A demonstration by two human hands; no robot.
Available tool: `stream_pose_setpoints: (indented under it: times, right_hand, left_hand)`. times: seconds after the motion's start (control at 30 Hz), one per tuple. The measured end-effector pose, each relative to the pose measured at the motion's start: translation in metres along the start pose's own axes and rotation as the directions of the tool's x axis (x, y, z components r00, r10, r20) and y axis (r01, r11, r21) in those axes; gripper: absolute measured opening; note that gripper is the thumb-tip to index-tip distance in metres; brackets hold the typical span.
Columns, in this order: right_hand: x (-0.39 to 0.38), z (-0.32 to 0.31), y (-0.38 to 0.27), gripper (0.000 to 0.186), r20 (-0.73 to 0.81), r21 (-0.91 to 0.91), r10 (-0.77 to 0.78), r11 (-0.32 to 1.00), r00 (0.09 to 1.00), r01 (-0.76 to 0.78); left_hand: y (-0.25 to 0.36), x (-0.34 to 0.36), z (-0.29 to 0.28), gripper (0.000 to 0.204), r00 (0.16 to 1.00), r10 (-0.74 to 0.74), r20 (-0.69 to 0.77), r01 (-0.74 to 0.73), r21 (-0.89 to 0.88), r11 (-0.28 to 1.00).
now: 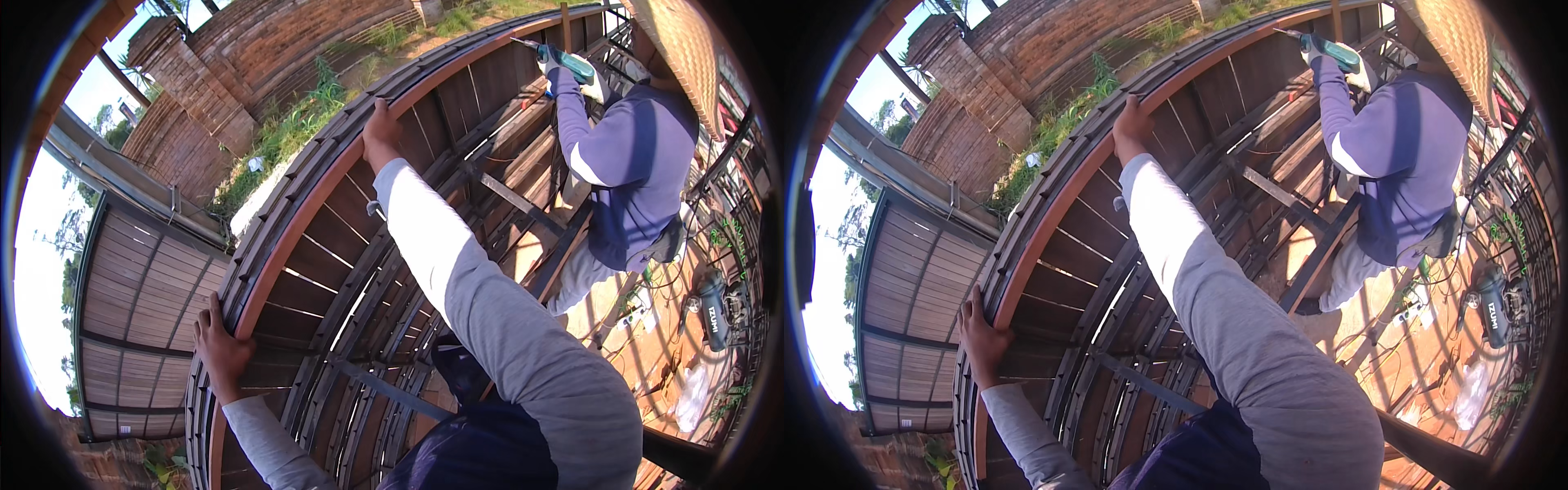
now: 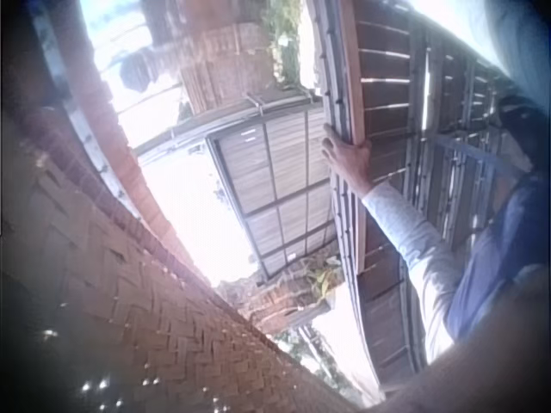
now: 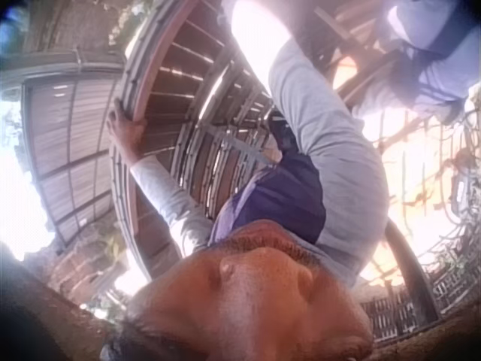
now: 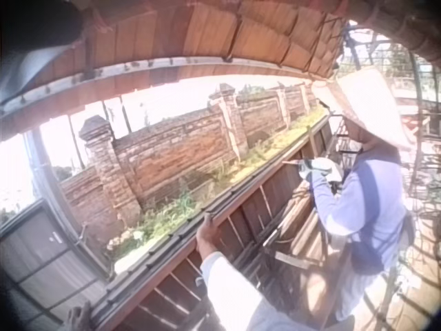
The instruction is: The person holds wooden slats against a circular metal frame, supporting them while a coworker uses a power drill to fasten them with screws.
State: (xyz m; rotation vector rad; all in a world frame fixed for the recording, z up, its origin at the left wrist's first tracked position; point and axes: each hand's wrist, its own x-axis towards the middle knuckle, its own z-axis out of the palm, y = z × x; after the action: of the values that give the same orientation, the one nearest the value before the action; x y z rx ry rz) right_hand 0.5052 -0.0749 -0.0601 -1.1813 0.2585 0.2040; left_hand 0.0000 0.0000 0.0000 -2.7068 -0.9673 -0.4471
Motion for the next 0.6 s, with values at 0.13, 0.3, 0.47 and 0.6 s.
stream_pose_setpoints:
  times: [0.13,0.3,0.47,0.6]
  right_hand:
    - [0.008,0.005,0.016,0.081,0.014,-0.075,-0.056,0.996,0.998,0.057]
    - [0.006,0.001,0.01,0.077,0.048,-0.108,-0.053,0.992,0.997,0.058]
    - [-0.018,0.0,-0.005,0.075,0.042,-0.09,0.055,0.995,0.998,-0.051]
    - [-0.019,-0.003,-0.007,0.075,0.027,-0.098,0.033,0.995,0.999,-0.03]
  left_hand:
    - [0.0,-0.003,-0.002,0.109,1.0,-0.004,0.0,0.004,0.015,1.0]
    - [0.004,-0.001,-0.003,0.111,0.999,-0.025,0.026,0.025,0.009,1.0]
    - [0.001,-0.003,-0.006,0.113,0.998,-0.052,0.045,0.05,0.049,0.998]
    - [0.001,-0.004,-0.007,0.112,0.998,-0.037,0.058,0.035,0.039,0.999]
